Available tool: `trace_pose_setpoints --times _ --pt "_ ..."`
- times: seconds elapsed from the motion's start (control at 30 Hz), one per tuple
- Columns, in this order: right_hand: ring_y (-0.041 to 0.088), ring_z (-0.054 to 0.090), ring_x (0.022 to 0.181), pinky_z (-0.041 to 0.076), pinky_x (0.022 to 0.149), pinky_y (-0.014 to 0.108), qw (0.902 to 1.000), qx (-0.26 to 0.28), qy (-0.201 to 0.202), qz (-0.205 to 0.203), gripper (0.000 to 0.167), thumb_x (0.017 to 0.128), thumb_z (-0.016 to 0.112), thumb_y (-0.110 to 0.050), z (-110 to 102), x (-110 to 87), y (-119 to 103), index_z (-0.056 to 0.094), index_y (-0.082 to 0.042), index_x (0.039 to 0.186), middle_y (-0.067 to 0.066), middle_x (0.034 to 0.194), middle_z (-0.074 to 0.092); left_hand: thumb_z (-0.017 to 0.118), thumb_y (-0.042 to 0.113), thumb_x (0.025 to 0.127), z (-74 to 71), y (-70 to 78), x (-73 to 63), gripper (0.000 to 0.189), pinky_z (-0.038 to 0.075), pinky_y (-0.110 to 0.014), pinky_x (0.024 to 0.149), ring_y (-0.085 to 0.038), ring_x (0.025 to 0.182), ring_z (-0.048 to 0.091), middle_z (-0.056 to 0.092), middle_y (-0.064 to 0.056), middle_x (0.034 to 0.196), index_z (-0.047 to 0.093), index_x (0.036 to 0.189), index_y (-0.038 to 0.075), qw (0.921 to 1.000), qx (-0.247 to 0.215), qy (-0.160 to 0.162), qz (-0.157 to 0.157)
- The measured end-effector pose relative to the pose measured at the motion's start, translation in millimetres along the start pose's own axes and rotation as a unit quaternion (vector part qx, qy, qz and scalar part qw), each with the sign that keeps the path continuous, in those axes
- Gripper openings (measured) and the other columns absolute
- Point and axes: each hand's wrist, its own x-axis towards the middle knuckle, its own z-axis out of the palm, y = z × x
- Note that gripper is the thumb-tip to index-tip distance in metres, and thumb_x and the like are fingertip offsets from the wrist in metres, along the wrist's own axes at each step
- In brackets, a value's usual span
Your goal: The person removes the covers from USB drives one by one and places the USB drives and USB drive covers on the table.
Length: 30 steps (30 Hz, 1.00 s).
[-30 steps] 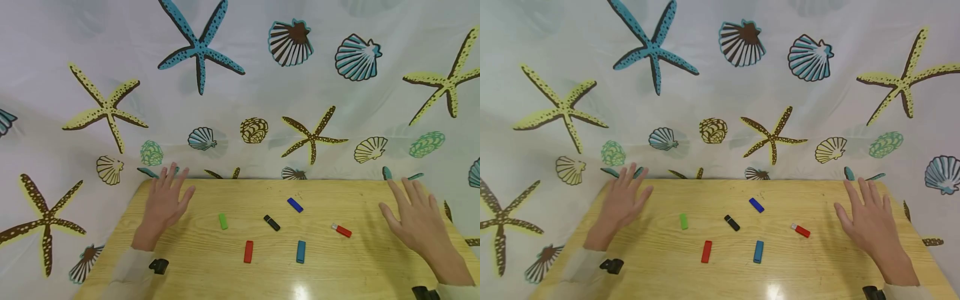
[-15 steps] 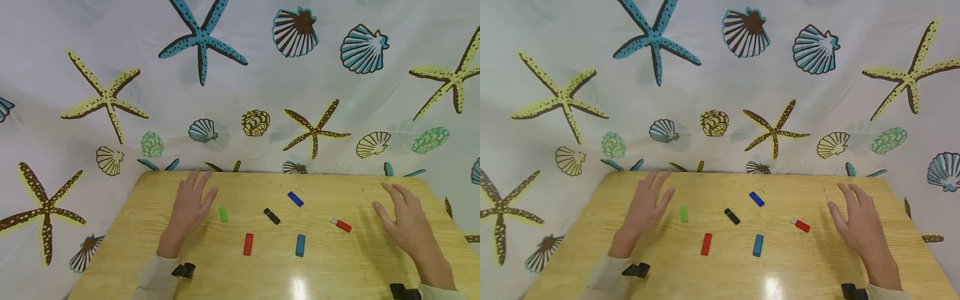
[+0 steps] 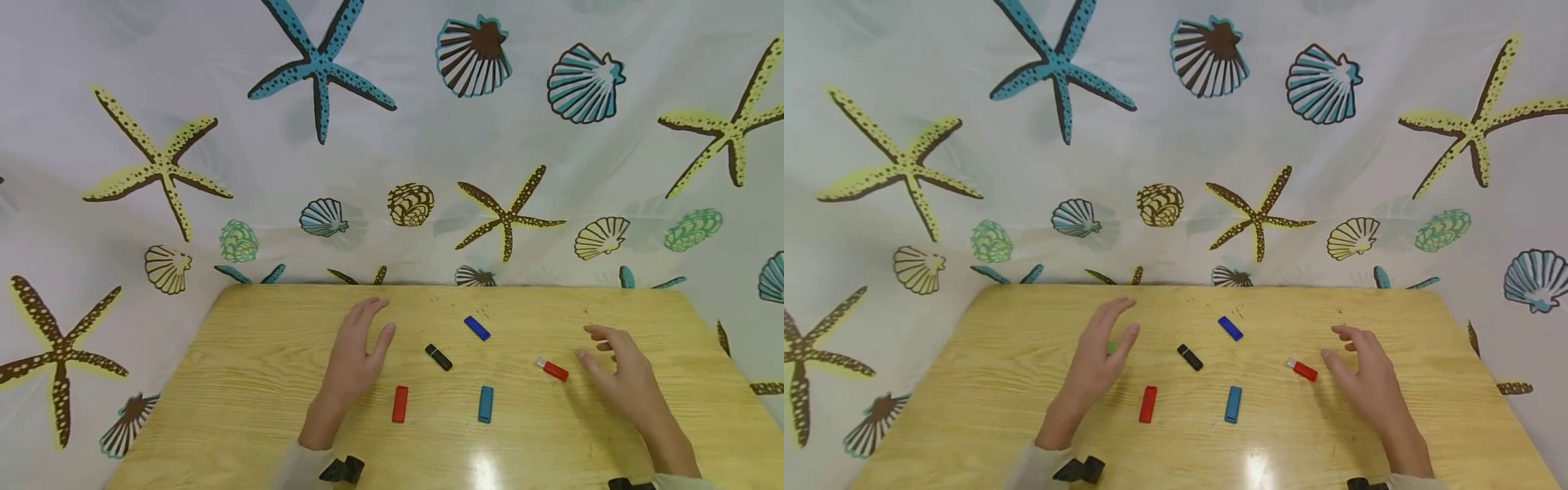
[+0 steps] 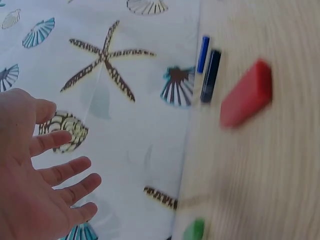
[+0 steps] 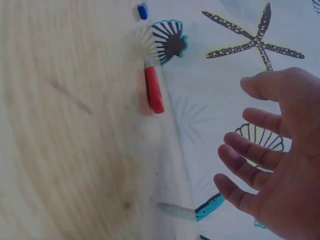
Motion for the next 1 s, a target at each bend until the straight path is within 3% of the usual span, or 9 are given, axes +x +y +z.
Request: trace_pose_setpoints --times 0.33,0.57,0.77,1.0 --pt "0.027 0.062 0.102 0.056 0.079 0.034 0.9986 0.02 -0.03 0.039 0.039 0.1 0.071 -0.025 24 -5.0 3 0.062 -0.004 0.131 0.013 0.121 0.065 0.062 0.021 0.105 41.4 36.4 -5.7 0.036 0.051 -0.049 0.104 -0.025 0.124 0.056 0.059 -0.008 0.137 0.059 0.139 0.009 0.9936 -0.111 -0.023 -0.005" --pt "0.026 0.065 0.099 0.055 0.078 0.034 0.9942 0.033 -0.073 0.072 0.042 0.097 0.074 -0.029 28 -4.0 4 0.064 -0.003 0.129 0.014 0.115 0.067 0.063 0.021 0.105 64.6 48.9 -7.0 0.036 0.053 -0.054 0.098 -0.031 0.119 0.06 0.061 -0.009 0.135 0.059 0.138 0.012 0.9887 -0.142 -0.047 0.002" --pt "0.023 0.064 0.095 0.055 0.078 0.035 0.9944 0.019 -0.08 0.067 0.039 0.091 0.082 -0.023 30 -3.7 6 0.068 -0.002 0.122 0.011 0.11 0.07 0.067 0.019 0.102 81.7 60.1 -5.7 0.035 0.054 -0.056 0.095 -0.03 0.115 0.063 0.063 -0.007 0.132 0.061 0.136 0.012 0.9841 -0.17 -0.052 -0.007" --pt "0.017 0.061 0.082 0.052 0.065 0.028 0.9927 0.001 -0.098 0.071 0.03 0.089 0.083 -0.014 34 -3.4 7 0.074 -0.002 0.114 0.004 0.094 0.069 0.072 0.017 0.099 98.7 69.2 -4.1 0.035 0.056 -0.054 0.093 -0.03 0.111 0.066 0.064 -0.007 0.13 0.063 0.132 0.01 0.9762 -0.206 -0.066 -0.023"
